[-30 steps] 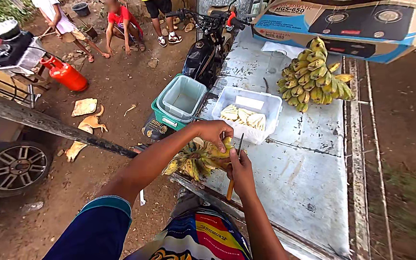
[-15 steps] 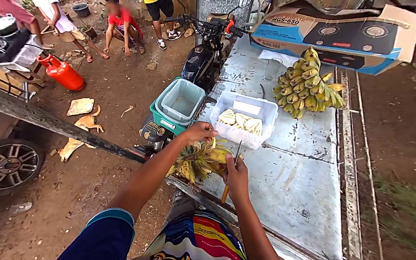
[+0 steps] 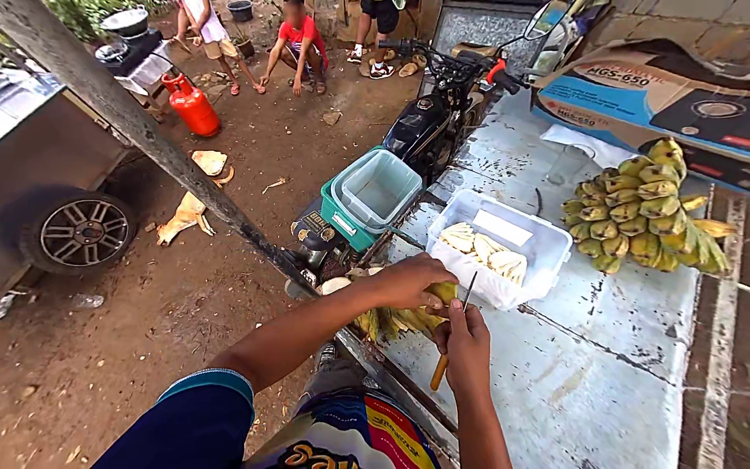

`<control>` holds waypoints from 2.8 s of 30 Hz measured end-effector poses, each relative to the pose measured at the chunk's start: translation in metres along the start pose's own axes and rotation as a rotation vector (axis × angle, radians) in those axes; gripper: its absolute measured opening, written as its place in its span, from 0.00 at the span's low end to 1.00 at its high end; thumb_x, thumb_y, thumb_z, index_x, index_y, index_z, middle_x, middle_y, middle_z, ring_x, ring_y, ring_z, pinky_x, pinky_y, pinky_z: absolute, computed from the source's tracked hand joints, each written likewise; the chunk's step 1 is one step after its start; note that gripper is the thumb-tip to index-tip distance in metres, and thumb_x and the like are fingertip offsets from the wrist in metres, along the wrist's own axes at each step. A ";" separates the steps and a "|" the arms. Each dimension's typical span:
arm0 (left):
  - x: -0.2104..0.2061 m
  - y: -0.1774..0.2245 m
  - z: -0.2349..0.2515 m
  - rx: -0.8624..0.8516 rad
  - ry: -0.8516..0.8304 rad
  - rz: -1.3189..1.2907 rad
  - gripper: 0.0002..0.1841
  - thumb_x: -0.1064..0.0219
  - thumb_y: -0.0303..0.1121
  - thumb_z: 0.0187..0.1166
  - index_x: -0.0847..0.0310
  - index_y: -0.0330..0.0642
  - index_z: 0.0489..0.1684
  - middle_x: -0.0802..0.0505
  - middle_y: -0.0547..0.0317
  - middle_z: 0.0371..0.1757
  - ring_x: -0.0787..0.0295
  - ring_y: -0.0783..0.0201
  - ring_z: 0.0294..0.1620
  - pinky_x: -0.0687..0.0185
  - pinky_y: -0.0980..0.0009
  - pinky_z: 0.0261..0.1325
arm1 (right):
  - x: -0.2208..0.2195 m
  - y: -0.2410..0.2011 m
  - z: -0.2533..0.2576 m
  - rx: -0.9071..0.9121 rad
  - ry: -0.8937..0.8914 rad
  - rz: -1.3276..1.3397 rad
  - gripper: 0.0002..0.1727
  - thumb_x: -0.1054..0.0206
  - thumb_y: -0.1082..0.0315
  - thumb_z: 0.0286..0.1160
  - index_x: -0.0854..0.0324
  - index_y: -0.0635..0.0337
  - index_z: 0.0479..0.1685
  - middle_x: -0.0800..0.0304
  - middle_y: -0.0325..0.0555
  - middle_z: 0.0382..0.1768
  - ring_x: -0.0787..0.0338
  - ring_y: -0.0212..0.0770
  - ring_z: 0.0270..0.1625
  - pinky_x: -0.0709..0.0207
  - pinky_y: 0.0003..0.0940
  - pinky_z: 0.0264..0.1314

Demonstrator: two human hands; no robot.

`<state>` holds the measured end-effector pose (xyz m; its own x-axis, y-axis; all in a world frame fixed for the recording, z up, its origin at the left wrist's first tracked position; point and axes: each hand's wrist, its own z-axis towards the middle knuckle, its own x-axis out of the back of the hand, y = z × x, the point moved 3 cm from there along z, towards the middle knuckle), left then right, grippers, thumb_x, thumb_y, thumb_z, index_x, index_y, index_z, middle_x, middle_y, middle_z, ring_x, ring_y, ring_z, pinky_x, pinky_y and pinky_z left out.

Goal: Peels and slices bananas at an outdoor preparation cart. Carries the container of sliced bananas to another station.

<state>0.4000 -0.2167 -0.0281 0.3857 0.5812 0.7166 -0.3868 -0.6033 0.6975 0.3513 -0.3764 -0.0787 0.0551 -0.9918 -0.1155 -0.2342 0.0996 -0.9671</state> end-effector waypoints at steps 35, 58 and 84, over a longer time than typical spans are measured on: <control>0.007 -0.036 -0.073 -0.258 0.264 -0.073 0.05 0.20 0.30 0.70 0.08 0.38 0.32 0.04 0.57 0.47 0.10 0.60 0.66 0.29 0.53 0.87 | 0.003 0.019 0.024 0.005 0.080 -0.227 0.23 0.55 0.51 0.96 0.24 0.62 0.56 0.10 0.44 0.31 0.21 0.37 0.19 0.25 0.34 0.24; 0.000 -0.009 -0.018 0.219 -0.083 0.046 0.26 0.28 0.51 0.80 0.18 0.43 0.70 0.11 0.50 0.66 0.14 0.54 0.68 0.23 0.48 0.75 | 0.000 0.010 -0.007 0.231 -0.110 -0.225 0.17 0.46 0.68 0.88 0.26 0.67 0.68 0.15 0.42 0.34 0.20 0.30 0.21 0.21 0.26 0.23; -0.041 0.050 0.004 0.182 0.507 -0.921 0.31 0.69 0.64 0.91 0.29 0.58 0.74 0.08 0.57 0.46 0.15 0.64 0.26 0.25 0.74 0.14 | 0.020 -0.030 -0.045 -0.012 -0.120 0.435 0.10 0.34 0.73 0.83 0.22 0.69 0.55 0.08 0.57 0.35 0.29 0.26 0.13 0.35 0.18 0.14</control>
<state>0.3681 -0.2727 -0.0228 0.0563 0.9889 -0.1377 0.0232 0.1366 0.9904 0.3161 -0.4032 -0.0421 0.0613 -0.8416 -0.5367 -0.2715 0.5034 -0.8203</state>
